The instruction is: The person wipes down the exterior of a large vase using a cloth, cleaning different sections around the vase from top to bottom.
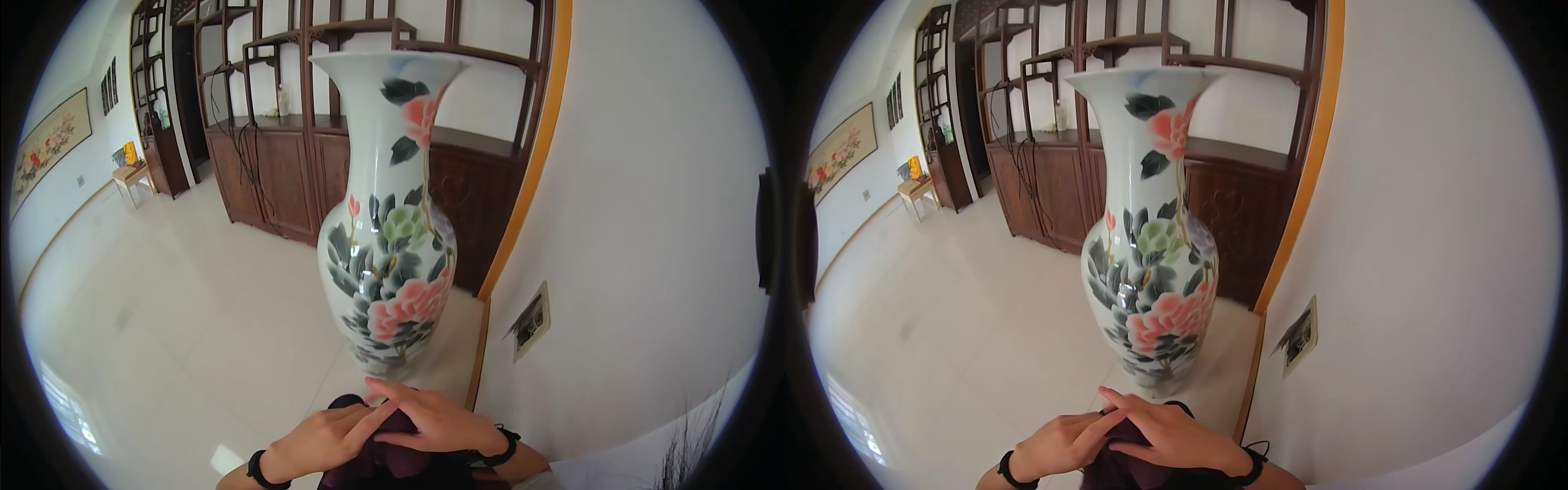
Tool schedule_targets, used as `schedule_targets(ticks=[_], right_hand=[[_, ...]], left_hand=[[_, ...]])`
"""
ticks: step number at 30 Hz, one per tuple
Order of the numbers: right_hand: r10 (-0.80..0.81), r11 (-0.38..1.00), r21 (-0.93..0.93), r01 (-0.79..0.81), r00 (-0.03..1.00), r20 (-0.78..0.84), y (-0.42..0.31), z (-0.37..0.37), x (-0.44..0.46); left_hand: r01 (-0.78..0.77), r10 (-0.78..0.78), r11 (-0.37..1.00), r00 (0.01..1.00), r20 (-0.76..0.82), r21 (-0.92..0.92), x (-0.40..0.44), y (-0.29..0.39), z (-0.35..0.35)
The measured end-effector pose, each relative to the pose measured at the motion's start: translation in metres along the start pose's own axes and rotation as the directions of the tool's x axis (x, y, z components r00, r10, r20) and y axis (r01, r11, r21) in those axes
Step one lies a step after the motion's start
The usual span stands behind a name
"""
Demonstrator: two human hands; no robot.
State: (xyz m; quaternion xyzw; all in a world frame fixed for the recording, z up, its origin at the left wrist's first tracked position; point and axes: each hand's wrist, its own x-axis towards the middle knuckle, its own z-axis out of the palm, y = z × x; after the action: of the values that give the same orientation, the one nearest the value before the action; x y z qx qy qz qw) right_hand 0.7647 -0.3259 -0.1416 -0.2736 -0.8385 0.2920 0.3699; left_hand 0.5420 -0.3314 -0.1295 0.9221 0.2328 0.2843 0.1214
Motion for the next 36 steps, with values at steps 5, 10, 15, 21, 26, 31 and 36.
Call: schedule_targets(ticks=[5,10,15,21,26,31,36], right_hand=[[-0.017,0.996,-0.091,0.021,0.999,0.048,0.021,-0.003,-0.006],[-0.006,1.000,-0.030,0.007,0.999,0.045,-0.002,-0.035,-0.002],[-0.179,0.981,-0.081,0.174,0.983,-0.049,-0.051,-0.051,-0.001],[-0.477,0.753,0.312,0.580,0.807,-0.349,-0.093,-0.042,-0.014],[-0.594,0.644,0.362,0.674,0.739,-0.317,-0.111,-0.052,0.000],[-0.617,0.590,0.387,0.709,0.704,-0.352,-0.110,-0.054,0.006],[-0.656,0.539,0.413,0.734,0.673,-0.341,-0.105,-0.055,0.004]], left_hand=[[0.058,-0.062,0.997,0.996,-0.065,-0.052,-0.004,-0.005,0.003],[0.086,-0.100,0.980,0.992,-0.071,-0.180,-0.012,-0.015,-0.009],[-0.021,-0.107,0.947,0.922,-0.373,-0.322,-0.017,0.032,-0.036],[-0.410,0.070,0.859,0.688,-0.722,-0.308,0.005,0.085,-0.058],[-0.465,0.145,0.835,0.701,-0.698,-0.293,0.012,0.090,-0.070],[-0.469,0.163,0.814,0.752,-0.639,-0.344,0.016,0.090,-0.077],[-0.489,0.149,0.794,0.732,-0.664,-0.361,0.020,0.092,-0.072]])
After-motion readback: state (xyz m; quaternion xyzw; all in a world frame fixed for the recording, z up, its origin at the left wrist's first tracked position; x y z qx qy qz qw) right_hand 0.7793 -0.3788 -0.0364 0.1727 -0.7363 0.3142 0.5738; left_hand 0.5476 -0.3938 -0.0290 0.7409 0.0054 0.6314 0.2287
